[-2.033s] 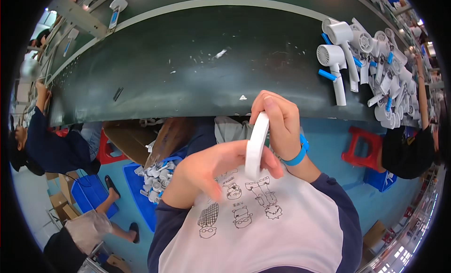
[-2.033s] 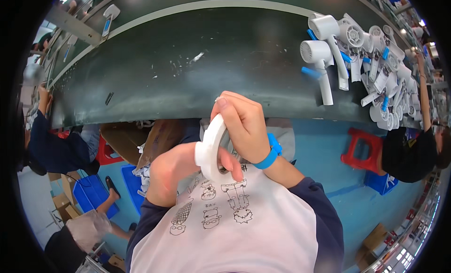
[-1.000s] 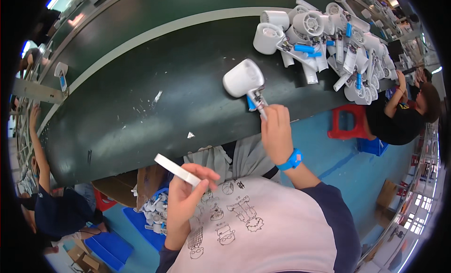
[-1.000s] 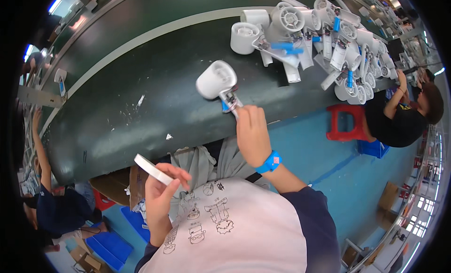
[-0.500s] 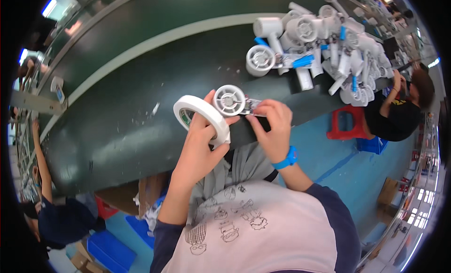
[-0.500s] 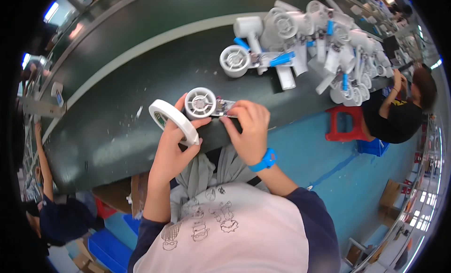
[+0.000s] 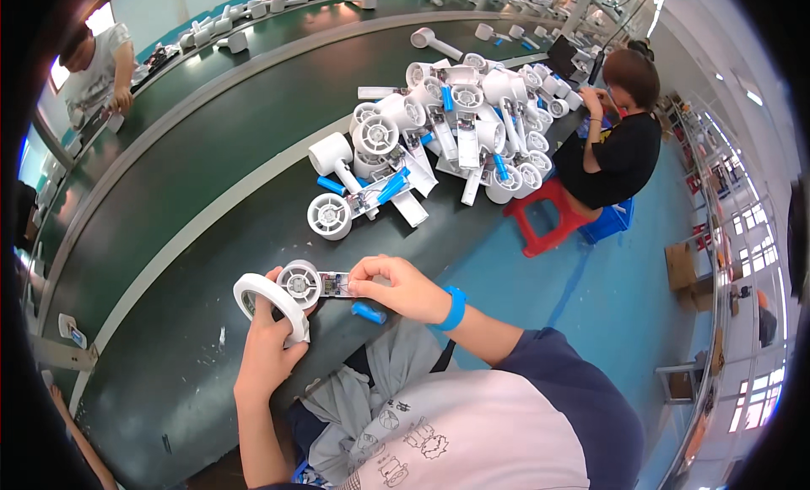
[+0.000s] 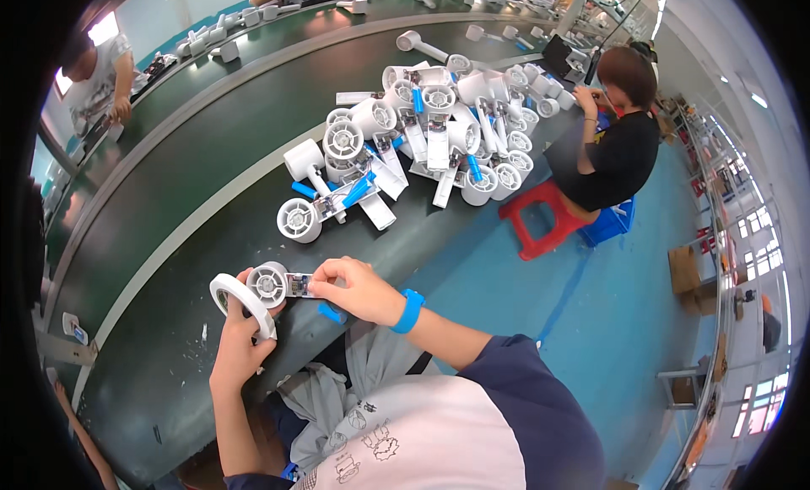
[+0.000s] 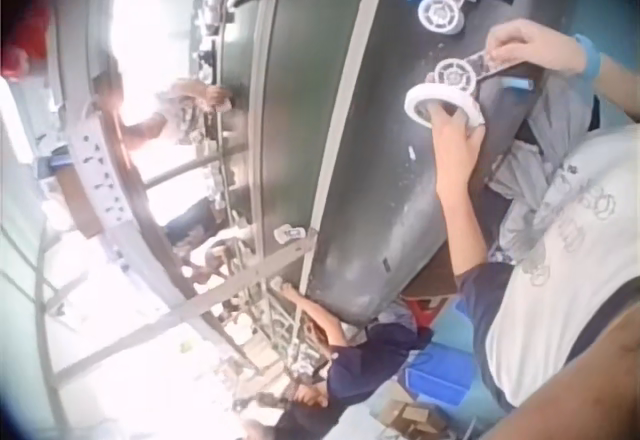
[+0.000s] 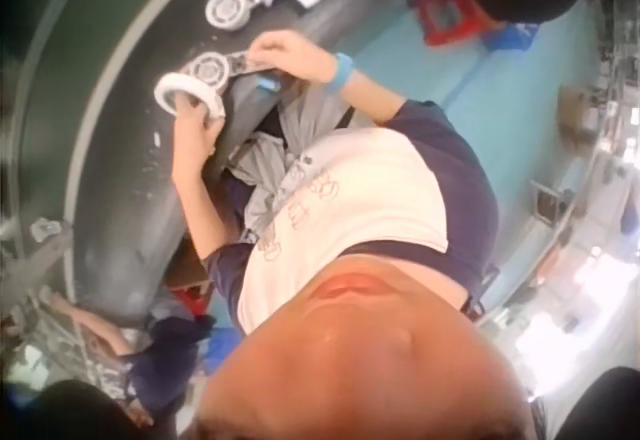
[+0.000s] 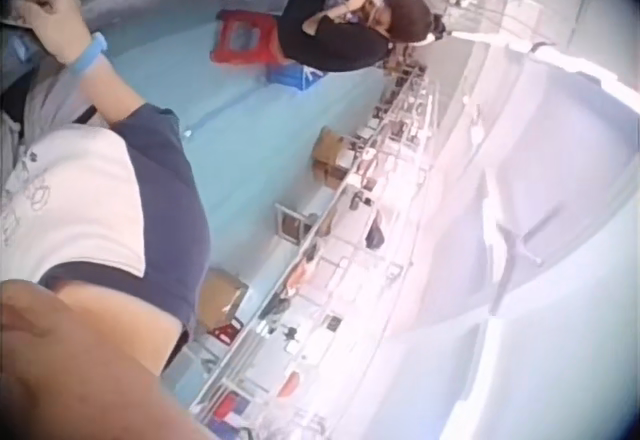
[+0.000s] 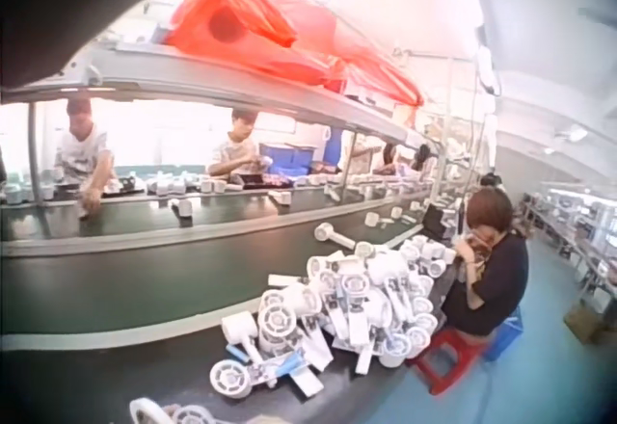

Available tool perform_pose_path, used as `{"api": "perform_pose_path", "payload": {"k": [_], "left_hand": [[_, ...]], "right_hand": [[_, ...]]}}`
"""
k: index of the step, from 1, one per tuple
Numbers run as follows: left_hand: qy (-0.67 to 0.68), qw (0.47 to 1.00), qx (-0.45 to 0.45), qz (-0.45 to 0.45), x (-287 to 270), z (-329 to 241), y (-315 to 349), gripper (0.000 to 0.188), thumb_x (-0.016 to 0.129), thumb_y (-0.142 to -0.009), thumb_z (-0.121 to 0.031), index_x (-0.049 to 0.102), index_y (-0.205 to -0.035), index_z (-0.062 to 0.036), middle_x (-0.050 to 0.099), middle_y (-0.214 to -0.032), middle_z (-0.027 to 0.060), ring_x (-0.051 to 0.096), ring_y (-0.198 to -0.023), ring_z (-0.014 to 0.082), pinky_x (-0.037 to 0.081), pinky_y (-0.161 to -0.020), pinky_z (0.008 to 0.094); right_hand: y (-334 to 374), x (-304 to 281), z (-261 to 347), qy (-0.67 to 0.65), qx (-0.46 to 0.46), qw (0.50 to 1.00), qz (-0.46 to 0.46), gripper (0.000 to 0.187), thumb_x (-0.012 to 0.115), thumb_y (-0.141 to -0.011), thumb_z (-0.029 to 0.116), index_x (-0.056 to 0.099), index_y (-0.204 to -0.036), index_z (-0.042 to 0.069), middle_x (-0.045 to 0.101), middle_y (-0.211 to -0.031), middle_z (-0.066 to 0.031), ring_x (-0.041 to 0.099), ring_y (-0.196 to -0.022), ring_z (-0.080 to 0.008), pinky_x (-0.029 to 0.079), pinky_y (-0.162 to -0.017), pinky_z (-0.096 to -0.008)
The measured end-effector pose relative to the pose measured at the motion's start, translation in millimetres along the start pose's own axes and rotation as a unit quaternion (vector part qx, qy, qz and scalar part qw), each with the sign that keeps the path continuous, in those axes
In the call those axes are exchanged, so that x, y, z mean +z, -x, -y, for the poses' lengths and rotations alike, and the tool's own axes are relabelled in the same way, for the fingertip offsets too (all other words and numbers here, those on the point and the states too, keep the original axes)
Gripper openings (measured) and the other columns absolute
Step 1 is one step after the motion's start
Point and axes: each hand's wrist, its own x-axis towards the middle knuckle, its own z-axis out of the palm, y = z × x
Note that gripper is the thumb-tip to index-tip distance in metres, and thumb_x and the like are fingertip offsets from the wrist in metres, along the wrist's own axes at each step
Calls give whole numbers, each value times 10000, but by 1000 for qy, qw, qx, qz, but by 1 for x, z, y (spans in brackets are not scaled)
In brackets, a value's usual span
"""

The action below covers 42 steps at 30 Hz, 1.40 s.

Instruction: The person assembles portable fans by applying adhesive tape to batteries, fitting the batteries into the fan housings, and placing the assembled units onto a conveyor belt.

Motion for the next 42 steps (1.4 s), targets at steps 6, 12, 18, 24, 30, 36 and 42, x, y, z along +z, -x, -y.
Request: {"api": "perform_pose_path", "payload": {"k": [6, 12, 18, 24, 30, 36, 42], "left_hand": [[-25, 999, -32, -35, 0, -1, 14, 430, 626, -637, 44, 649, -1061, -21, 320, -1433, 204, 413, -1250, 384, 415, -952, 394], [415, 882, -182, -132, 29, -45, 87, 367, 563, -768, 29, 594, -1134, 15, 602, -1161, 106, 569, -1055, 181, 418, -878, 287], [441, 871, -196, -89, 53, -64, 72, 432, 580, -766, 21, 595, -1194, -31, 540, -1264, 144, 549, -1095, 196, 420, -917, 327], [461, 856, -228, -52, 55, -64, 63, 387, 561, -783, 26, 620, -1162, -26, 516, -1257, 119, 523, -1085, 180, 419, -888, 311], [438, 858, -249, -97, 52, -70, 62, 388, 555, -777, 45, 637, -1147, -39, 463, -1239, 80, 497, -1044, 150, 407, -869, 296], [438, 852, -272, -84, 41, -68, 70, 372, 550, -785, 21, 642, -1142, -27, 455, -1246, 84, 484, -1076, 160, 410, -871, 297], [398, 880, -255, -46, 36, -65, 77, 374, 588, -785, -24, 624, -1156, -4, 440, -1281, 115, 493, -1126, 222, 432, -895, 342]], "right_hand": [[19, -2, 1, -108, 126, 985, 49, 139, 482, -958, 152, 510, -984, 18, 554, -665, -27, 515, -609, -78, 412, -567, -211], [42, 28, -2, -329, 146, 933, -32, 140, 431, -969, 166, 494, -1006, 47, 455, -615, 13, 456, -584, -80, 391, -542, -213], [58, 51, -20, -381, 115, 917, 4, 135, 402, -990, 181, 455, -1026, 62, 447, -658, 10, 441, -626, -79, 416, -602, -236], [61, 47, -19, -303, 106, 946, 35, 128, 416, -981, 163, 453, -998, 42, 442, -656, 12, 411, -614, -61, 385, -596, -227], [50, 33, -28, -5, -67, 995, -77, 174, 488, -904, -3, 497, -1078, -9, 548, -963, -71, 549, -849, -117, 464, -750, -246], [31, 26, -7, 120, -188, 972, -70, 363, 633, -781, 38, 552, -1133, 9, 554, -1106, -117, 530, -1013, -229, 449, -826, -326], [35, 38, 2, 215, -271, 930, 125, 656, 815, -557, 116, 582, -1163, 24, 592, -1130, -115, 541, -1016, -315, 458, -846, -371]]}}
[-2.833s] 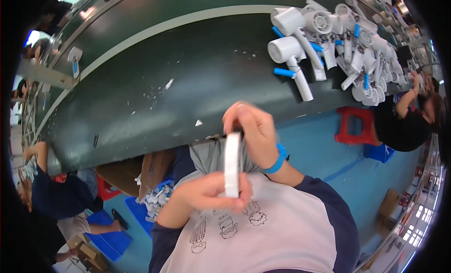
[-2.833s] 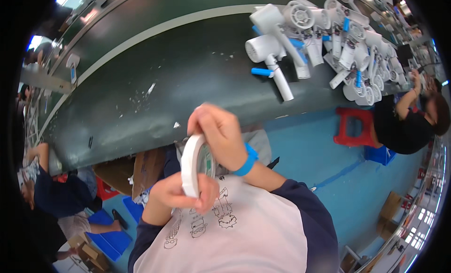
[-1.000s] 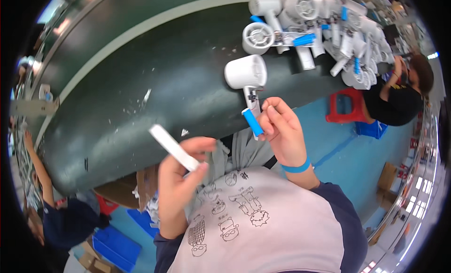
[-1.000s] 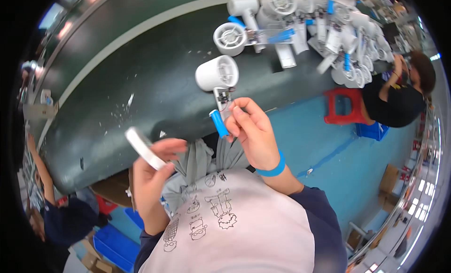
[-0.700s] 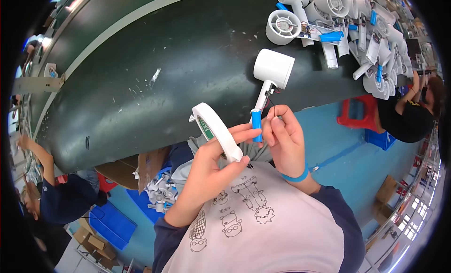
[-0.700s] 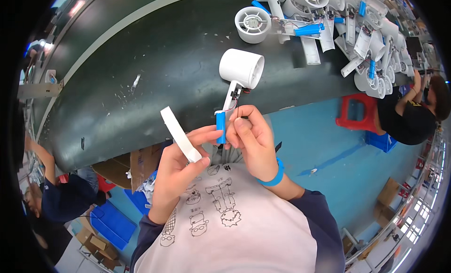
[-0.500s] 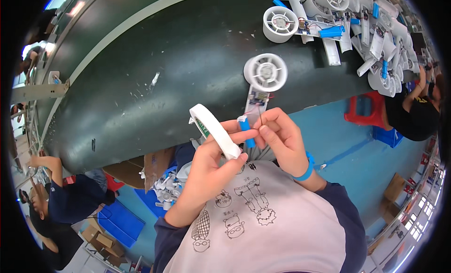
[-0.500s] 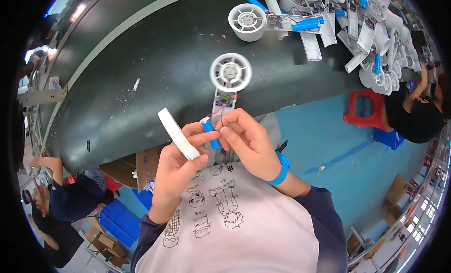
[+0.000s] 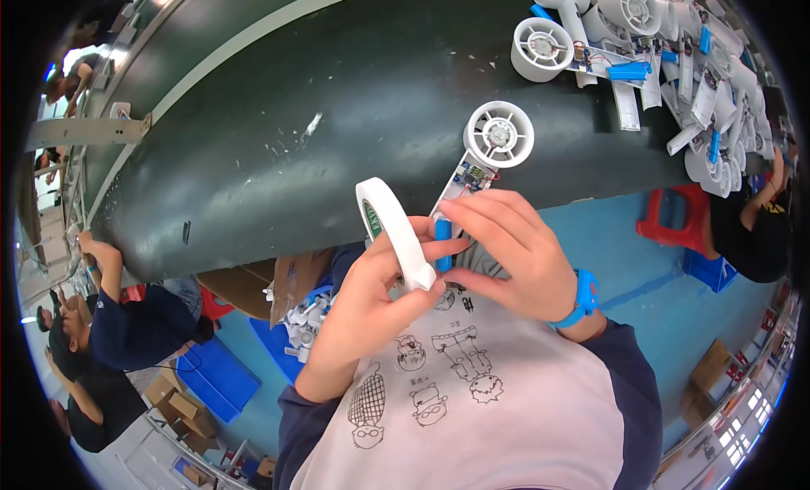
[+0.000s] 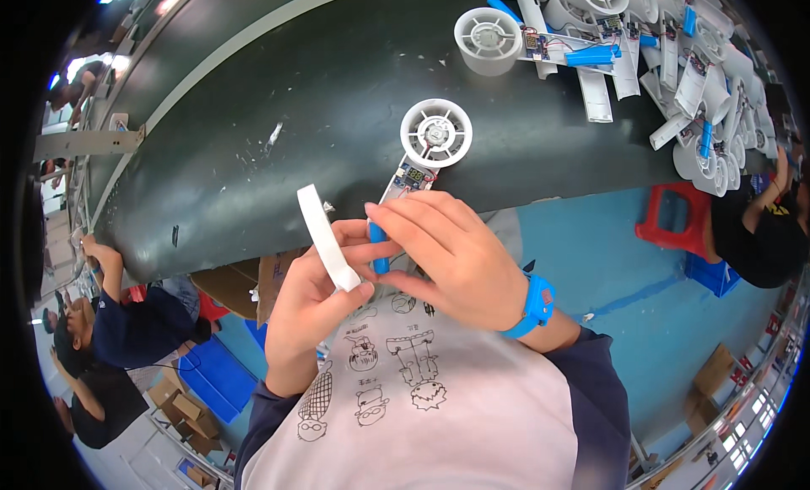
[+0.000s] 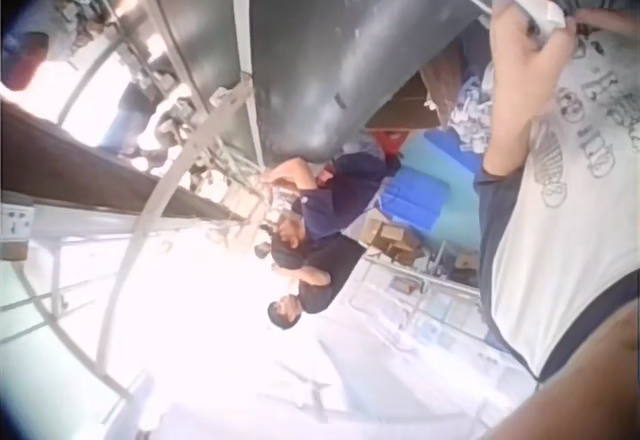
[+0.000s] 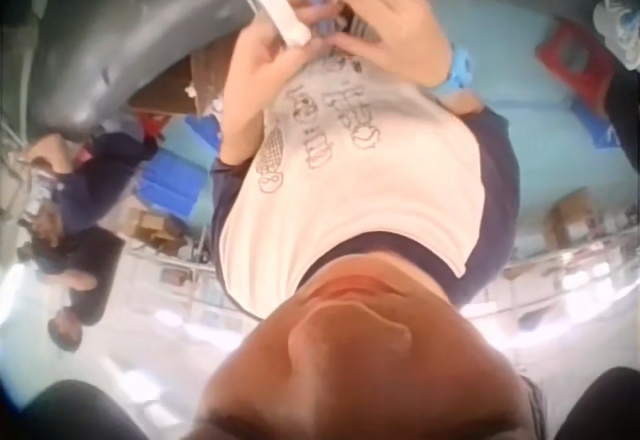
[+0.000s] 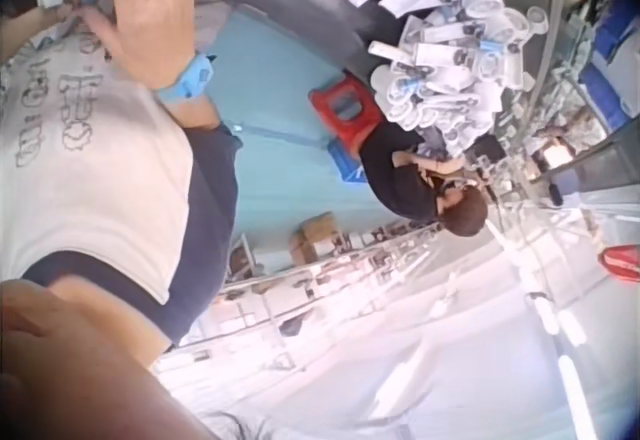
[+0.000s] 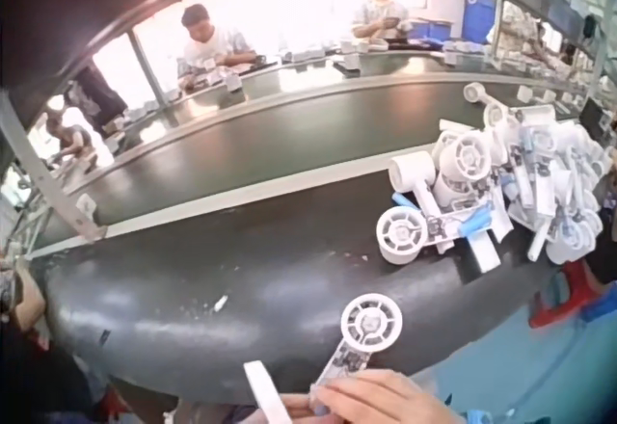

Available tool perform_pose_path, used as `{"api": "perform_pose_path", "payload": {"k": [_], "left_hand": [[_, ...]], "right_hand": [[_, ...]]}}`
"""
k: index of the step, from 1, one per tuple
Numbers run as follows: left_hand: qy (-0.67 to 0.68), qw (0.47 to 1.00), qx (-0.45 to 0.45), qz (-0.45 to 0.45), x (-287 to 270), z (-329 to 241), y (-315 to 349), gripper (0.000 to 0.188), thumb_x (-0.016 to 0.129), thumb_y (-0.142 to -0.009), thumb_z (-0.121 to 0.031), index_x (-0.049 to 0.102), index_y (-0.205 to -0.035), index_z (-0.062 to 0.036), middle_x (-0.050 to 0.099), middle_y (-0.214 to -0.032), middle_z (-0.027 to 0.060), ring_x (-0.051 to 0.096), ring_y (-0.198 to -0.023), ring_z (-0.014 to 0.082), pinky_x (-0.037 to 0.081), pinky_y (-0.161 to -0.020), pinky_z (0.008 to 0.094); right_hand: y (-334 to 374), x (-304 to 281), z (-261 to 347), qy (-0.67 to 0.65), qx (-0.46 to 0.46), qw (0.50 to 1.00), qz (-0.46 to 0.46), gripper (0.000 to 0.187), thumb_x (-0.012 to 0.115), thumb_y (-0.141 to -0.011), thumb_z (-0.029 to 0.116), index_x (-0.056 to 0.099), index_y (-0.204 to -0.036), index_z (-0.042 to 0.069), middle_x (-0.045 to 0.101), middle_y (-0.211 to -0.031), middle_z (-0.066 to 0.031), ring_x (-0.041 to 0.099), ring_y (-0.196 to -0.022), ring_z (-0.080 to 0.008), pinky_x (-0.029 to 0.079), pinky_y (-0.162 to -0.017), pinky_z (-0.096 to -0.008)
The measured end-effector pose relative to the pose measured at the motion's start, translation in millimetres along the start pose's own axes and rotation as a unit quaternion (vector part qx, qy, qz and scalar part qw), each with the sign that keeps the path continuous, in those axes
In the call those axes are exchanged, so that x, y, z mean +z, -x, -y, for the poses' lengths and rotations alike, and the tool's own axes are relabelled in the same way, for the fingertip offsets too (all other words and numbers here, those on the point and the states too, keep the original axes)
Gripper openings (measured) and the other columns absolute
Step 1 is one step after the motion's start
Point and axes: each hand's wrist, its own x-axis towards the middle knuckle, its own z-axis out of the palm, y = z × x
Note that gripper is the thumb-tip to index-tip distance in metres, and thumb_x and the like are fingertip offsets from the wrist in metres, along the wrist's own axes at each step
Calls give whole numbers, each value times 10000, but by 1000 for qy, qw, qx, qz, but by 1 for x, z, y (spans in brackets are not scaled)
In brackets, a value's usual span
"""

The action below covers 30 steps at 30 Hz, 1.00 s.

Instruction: The person assembles portable fans by applying adhesive tape to batteries, fitting the batteries into the fan housings, and placing the assembled units onto a conveyor belt.

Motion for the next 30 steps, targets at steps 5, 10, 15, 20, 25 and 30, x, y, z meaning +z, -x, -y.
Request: {"api": "perform_pose_path", "payload": {"k": [5, 10, 15, 20, 25, 30], "left_hand": [[115, 993, 1, 12, -3, 0, 0, 194, 555, -830, 0, 561, -1023, 27, 508, -1205, 132, 522, -1082, 198, 449, -856, 320], [187, 961, -108, 171, -13, -1, 7, 178, 507, -883, 21, 358, -969, -26, 623, -874, 175, 644, -830, 218, 511, -725, 314], [178, 944, -142, 237, 0, 1, 6, 174, 519, -877, 6, 420, -1019, -13, 542, -861, 52, 587, -801, 138, 488, -736, 279], [177, 953, -115, 218, 9, 5, 3, 329, 510, -850, 38, 367, -1144, -7, 539, -913, 56, 576, -865, 139, 483, -783, 305], [105, 967, -73, 219, 11, 8, 0, 477, 511, -818, 96, 322, -1245, 1, 562, -950, 97, 611, -930, 197, 489, -811, 330], [-108, 962, -91, 233, 5, -10, -2, 457, 554, -843, 7, 319, -1234, 33, 585, -987, 168, 627, -914, 267, 482, -771, 359]], "right_hand": [[6, -1, -7, -82, 10, 996, -12, 604, 763, -589, 27, 569, -1161, -7, 586, -1192, -142, 613, -889, -258, 484, -767, -327], [13, -1, -7, -328, 163, 929, -61, 554, 705, -653, -3, 527, -1175, -53, 562, -1223, -198, 616, -841, -176, 472, -724, -295], [14, 5, -10, -434, 150, 887, -43, 529, 692, -698, 24, 511, -1188, -64, 551, -1221, -231, 604, -882, -165, 455, -801, -310], [19, 14, -14, -439, 125, 889, -42, 498, 742, -675, 33, 570, -1134, -58, 599, -777, -67, 590, -975, -247, 428, -889, -415], [23, 11, -12, -429, 153, 890, 3, 519, 755, -661, 25, 575, -1143, -40, 602, -795, -71, 597, -947, -238, 449, -848, -383], [8, -4, -14, -369, 98, 922, 60, 522, 777, -631, 37, 592, -1118, -12, 588, -941, -108, 597, -785, -151, 482, -692, -272]]}}
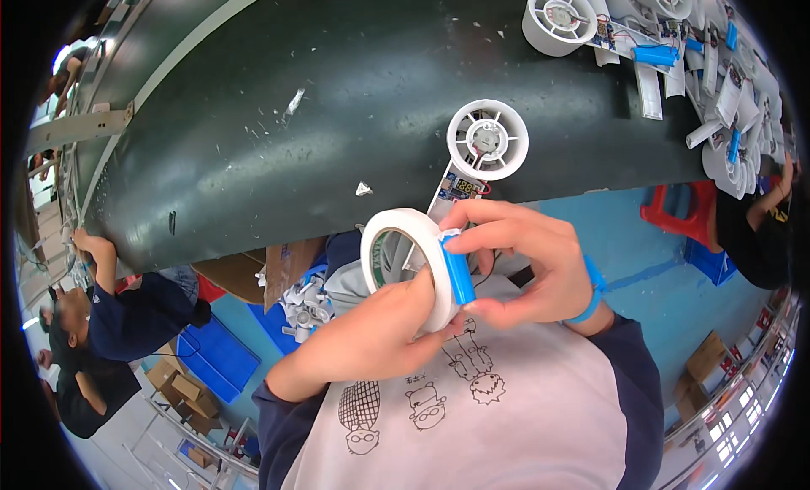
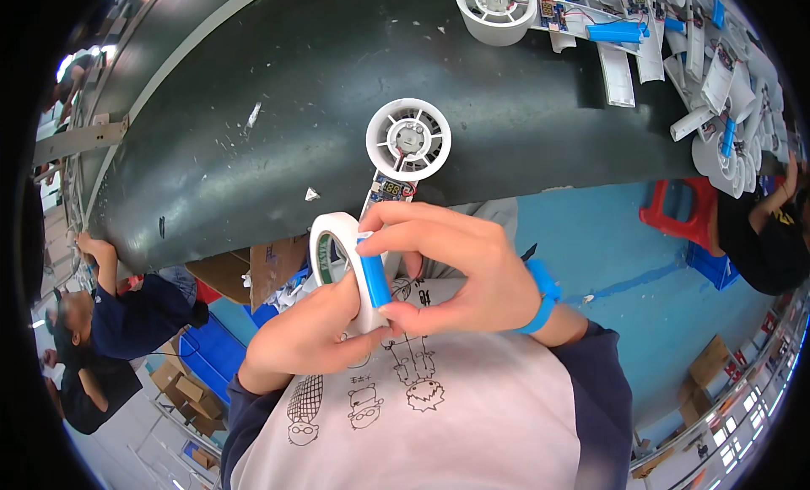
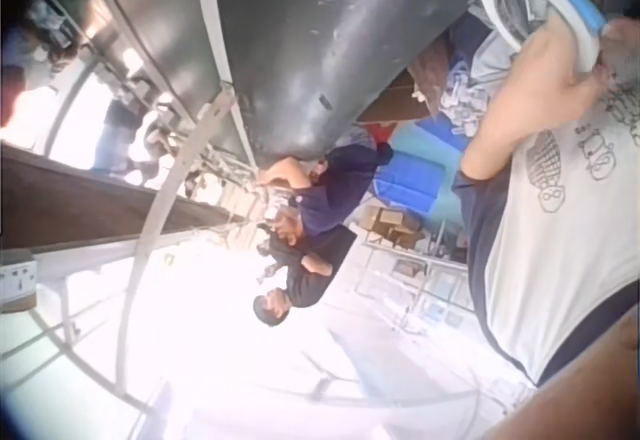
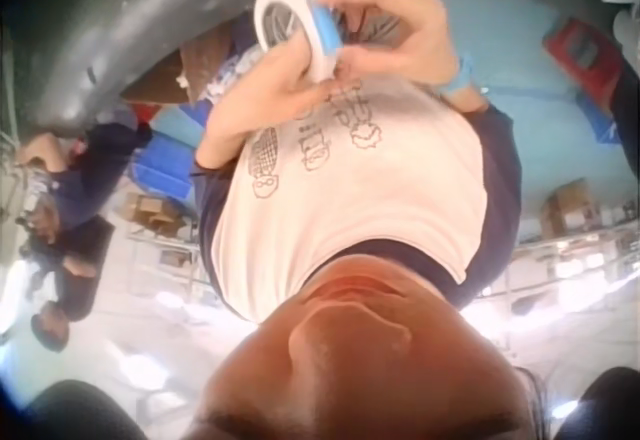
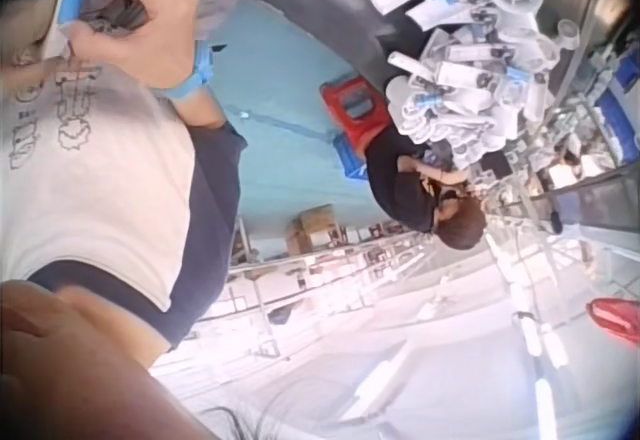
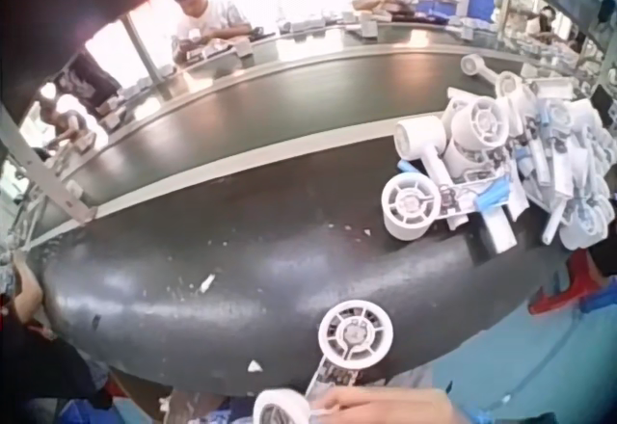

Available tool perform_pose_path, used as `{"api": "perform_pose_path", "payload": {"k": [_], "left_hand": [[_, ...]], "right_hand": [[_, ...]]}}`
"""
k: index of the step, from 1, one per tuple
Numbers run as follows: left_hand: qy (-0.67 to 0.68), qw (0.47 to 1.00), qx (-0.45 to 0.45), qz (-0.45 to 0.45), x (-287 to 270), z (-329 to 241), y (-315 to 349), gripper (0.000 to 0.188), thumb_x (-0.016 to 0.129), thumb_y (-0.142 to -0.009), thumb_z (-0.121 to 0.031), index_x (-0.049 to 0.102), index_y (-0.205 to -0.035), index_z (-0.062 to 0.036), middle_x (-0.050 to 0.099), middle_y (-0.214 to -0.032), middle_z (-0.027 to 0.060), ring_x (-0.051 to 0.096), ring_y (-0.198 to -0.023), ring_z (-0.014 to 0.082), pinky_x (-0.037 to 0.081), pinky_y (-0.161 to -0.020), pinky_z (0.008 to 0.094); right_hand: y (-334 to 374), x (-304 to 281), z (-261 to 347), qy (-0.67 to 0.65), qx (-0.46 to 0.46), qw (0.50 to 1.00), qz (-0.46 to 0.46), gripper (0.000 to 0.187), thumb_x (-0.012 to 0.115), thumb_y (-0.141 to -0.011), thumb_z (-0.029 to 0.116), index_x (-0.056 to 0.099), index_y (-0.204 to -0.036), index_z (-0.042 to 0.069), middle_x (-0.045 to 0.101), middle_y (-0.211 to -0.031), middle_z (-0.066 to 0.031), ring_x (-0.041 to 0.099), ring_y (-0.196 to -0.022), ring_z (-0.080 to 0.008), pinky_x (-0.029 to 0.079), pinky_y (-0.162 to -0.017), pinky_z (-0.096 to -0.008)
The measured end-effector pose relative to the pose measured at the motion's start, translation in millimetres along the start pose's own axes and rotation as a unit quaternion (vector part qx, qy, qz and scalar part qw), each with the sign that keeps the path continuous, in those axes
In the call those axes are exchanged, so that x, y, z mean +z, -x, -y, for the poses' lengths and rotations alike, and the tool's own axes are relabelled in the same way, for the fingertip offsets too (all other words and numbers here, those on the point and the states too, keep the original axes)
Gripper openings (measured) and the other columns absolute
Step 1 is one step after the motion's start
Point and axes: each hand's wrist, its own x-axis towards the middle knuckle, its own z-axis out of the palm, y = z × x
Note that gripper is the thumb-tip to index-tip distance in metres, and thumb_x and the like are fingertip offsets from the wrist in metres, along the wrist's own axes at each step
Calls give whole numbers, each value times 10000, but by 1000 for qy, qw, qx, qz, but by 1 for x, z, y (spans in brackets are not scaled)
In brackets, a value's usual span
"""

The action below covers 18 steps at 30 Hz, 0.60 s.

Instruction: The person assembles portable fans by applying adhesive tape to batteries, fitting the batteries into the fan housings, and placing the assembled units onto a conveyor belt.

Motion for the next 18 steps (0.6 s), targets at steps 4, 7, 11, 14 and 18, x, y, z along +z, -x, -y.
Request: {"api": "perform_pose_path", "payload": {"k": [4, 7, 11, 14, 18], "left_hand": [[-38, 998, -2, -52, 6, 1, 2, 426, 531, -853, -10, 325, -1223, 40, 598, -947, 185, 633, -908, 289, 485, -750, 364], [86, 991, 17, -102, 16, 12, 3, 398, 511, -841, 25, 351, -1205, 26, 584, -942, 130, 603, -878, 215, 476, -758, 332], [82, 996, 17, -5, 23, 34, 9, 402, 482, -828, 86, 358, -1203, 13, 544, -1032, 109, 584, -901, 174, 472, -802, 315], [180, 983, 2, -26, 29, 54, 21, 405, 485, -809, 97, 376, -1186, -6, 519, -1161, 131, 545, -1073, 209, 468, -863, 330], [266, 949, 103, -134, 37, 59, 9, 514, 522, -764, 110, 430, -1257, -1, 414, -1351, 165, 413, -1270, 257, 446, -949, 377]], "right_hand": [[-1, 4, 1, 101, -58, 993, 10, 478, 779, -605, 27, 596, -1045, -2, 519, -1120, -146, 562, -681, -96, 468, -612, -219], [15, 22, -25, 161, -148, 972, -89, 483, 752, -606, -4, 573, -1055, -4, 467, -1192, -167, 567, -679, -96, 463, -606, -212], [25, 46, -37, 177, -123, 932, -293, 521, 711, -621, -83, 558, -1110, 10, 464, -1196, -168, 616, -743, -130, 470, -591, -225], [37, 40, -43, 114, -145, 942, -280, 608, 667, -678, -34, 404, -1226, -44, 376, -1275, -228, 608, -832, -193, 505, -675, -278], [51, 35, -33, -1, -88, 969, -231, 669, 635, -715, -17, 301, -1294, -40, 400, -1259, -263, 612, -876, -255, 520, -722, -337]]}}
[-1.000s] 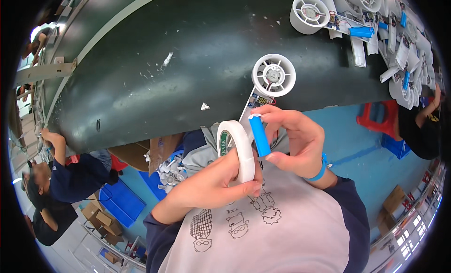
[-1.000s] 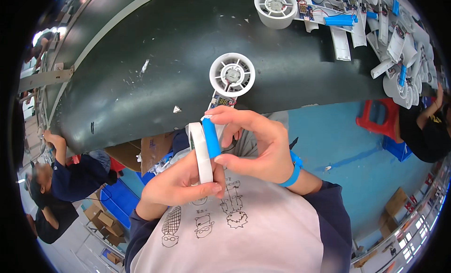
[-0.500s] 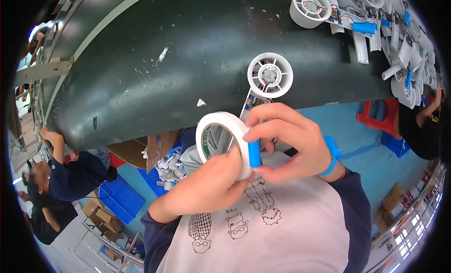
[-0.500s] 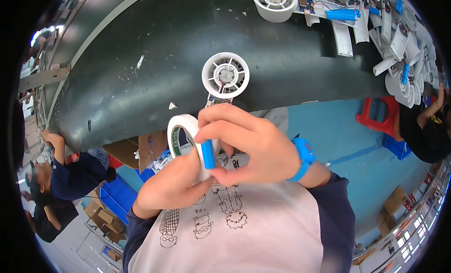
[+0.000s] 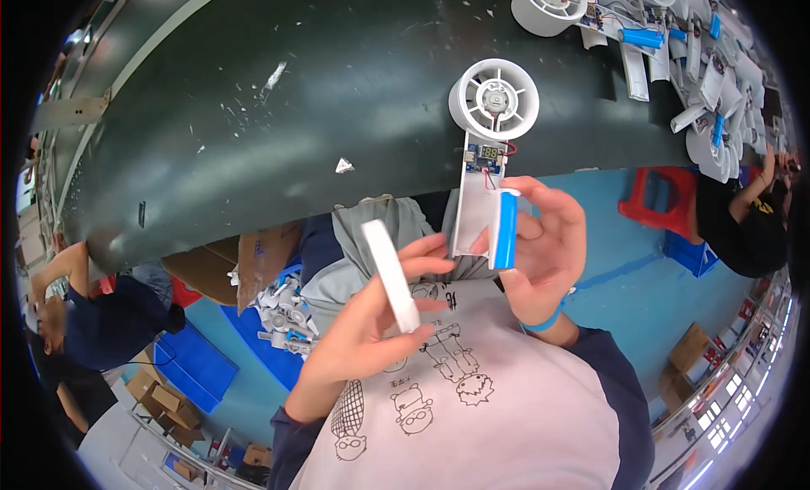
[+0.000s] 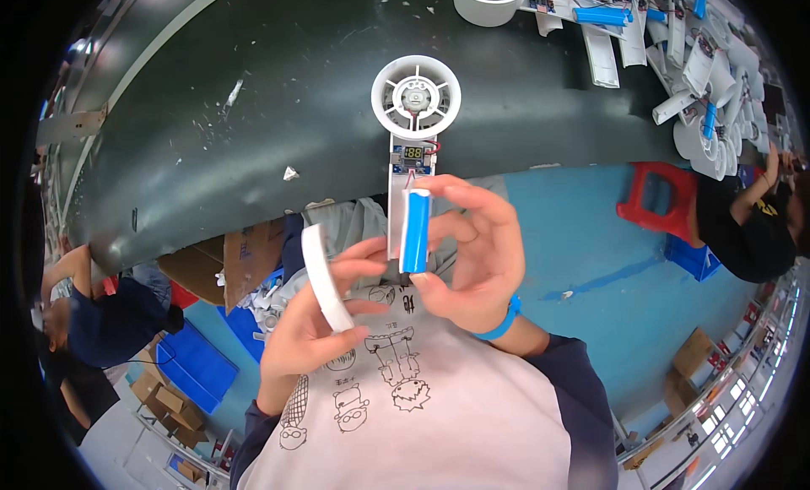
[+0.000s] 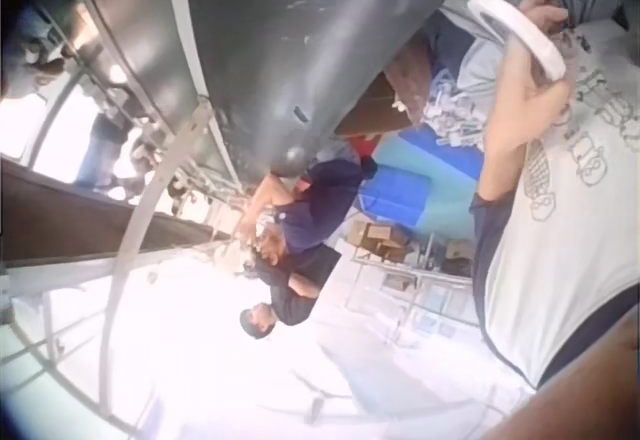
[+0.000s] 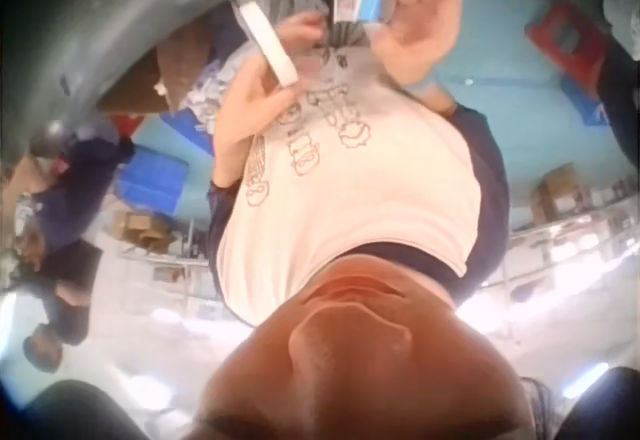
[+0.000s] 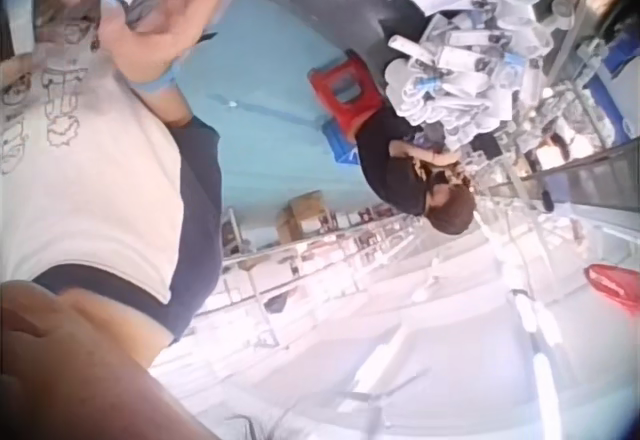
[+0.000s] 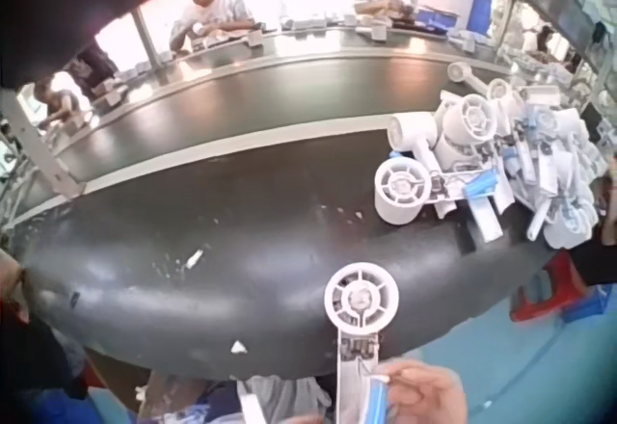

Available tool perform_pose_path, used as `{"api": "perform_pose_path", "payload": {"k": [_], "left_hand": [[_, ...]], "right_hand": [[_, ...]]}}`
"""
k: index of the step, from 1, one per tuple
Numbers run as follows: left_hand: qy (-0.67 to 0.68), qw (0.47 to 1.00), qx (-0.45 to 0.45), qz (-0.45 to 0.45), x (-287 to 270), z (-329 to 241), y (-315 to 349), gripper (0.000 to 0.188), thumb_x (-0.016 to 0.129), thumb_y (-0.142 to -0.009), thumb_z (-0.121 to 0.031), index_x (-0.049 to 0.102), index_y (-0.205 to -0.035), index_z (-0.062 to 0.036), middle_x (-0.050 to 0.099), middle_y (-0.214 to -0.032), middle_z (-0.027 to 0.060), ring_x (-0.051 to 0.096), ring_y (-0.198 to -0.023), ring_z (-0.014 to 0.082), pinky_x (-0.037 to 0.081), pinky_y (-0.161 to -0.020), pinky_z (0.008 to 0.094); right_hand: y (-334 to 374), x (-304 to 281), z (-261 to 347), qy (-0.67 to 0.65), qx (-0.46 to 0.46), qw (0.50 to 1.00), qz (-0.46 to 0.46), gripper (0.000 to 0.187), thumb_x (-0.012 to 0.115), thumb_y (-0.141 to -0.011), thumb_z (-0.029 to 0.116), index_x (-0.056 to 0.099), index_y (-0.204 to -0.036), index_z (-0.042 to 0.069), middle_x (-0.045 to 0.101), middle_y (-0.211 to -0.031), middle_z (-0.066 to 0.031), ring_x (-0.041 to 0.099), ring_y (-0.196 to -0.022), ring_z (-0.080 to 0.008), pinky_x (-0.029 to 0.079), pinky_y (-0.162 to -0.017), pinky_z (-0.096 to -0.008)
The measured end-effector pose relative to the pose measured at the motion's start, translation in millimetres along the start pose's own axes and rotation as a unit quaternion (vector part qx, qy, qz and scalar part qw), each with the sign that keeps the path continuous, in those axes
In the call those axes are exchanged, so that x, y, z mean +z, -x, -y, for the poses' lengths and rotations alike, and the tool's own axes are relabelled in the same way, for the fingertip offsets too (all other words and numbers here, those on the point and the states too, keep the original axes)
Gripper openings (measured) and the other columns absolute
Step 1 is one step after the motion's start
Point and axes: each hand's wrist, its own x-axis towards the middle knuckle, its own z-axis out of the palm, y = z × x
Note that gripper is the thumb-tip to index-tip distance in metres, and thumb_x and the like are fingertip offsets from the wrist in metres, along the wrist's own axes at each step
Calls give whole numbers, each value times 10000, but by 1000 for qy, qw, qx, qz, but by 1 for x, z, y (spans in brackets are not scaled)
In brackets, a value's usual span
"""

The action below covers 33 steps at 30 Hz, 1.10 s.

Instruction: The person assembles portable fans by applying adhesive tape to batteries, fitting the batteries into the fan housings, and placing the assembled units onto a conveyor belt.

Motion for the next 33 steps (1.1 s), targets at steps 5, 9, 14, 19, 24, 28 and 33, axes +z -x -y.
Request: {"api": "perform_pose_path", "payload": {"k": [5, 9, 14, 19, 24, 28, 33], "left_hand": [[81, 995, 51, 28, 9, 21, -17, 528, 514, -782, 98, 447, -1299, 16, 310, -1435, 171, 356, -1321, 251, 394, -1033, 403], [105, 993, 43, 36, 10, 18, -18, 483, 495, -795, 106, 461, -1272, 39, 310, -1430, 177, 378, -1307, 249, 357, -1066, 400], [101, 993, 35, 53, 9, 16, -17, 487, 489, -791, 123, 456, -1270, 44, 299, -1439, 177, 382, -1306, 247, 345, -1077, 400], [108, 992, 26, 60, 11, 15, -17, 508, 490, -792, 132, 435, -1290, 47, 288, -1447, 179, 380, -1308, 249, 342, -1080, 403], [133, 989, 33, 48, 12, 22, -18, 508, 496, -802, 121, 419, -1300, 55, 272, -1454, 179, 369, -1316, 252, 332, -1089, 405], [109, 992, 38, 49, 13, 25, -17, 506, 493, -806, 118, 415, -1303, 57, 266, -1455, 182, 355, -1325, 247, 323, -1095, 401], [100, 992, 51, 54, 16, 30, -14, 514, 477, -798, 134, 412, -1303, 59, 267, -1454, 191, 336, -1337, 241, 307, -1104, 379]], "right_hand": [[-9, -16, 31, 158, 49, 979, 119, 621, 680, -676, -3, 423, -1241, -3, 574, -1159, -214, 611, -863, -203, 437, -707, -297], [-17, -16, 42, 343, 41, 929, 131, 542, 714, -614, -15, 554, -1130, 37, 610, -1177, -174, 597, -795, -160, 385, -700, -280], [-22, -15, 42, 435, -4, 889, 143, 506, 731, -625, 8, 591, -1109, 50, 603, -1207, -145, 584, -785, -166, 377, -723, -277], [-24, -10, 51, 601, -76, 774, 182, 384, 704, -684, 113, 644, -1061, 73, 602, -1227, -47, 563, -870, -159, 359, -780, -334], [-29, -14, 52, 529, -58, 831, 162, 387, 703, -686, 99, 636, -1064, 60, 611, -1190, -72, 557, -910, -198, 378, -814, -376], [-20, -4, 31, 319, 56, 944, -62, 402, 678, -762, 42, 550, -1141, 19, 632, -1053, -98, 570, -917, -148, 437, -755, -300], [-23, 5, 13, -18, 279, 959, -54, 282, 586, -880, 18, 497, -1141, -41, 604, -1017, -51, 549, -888, -55, 450, -753, -190]]}}
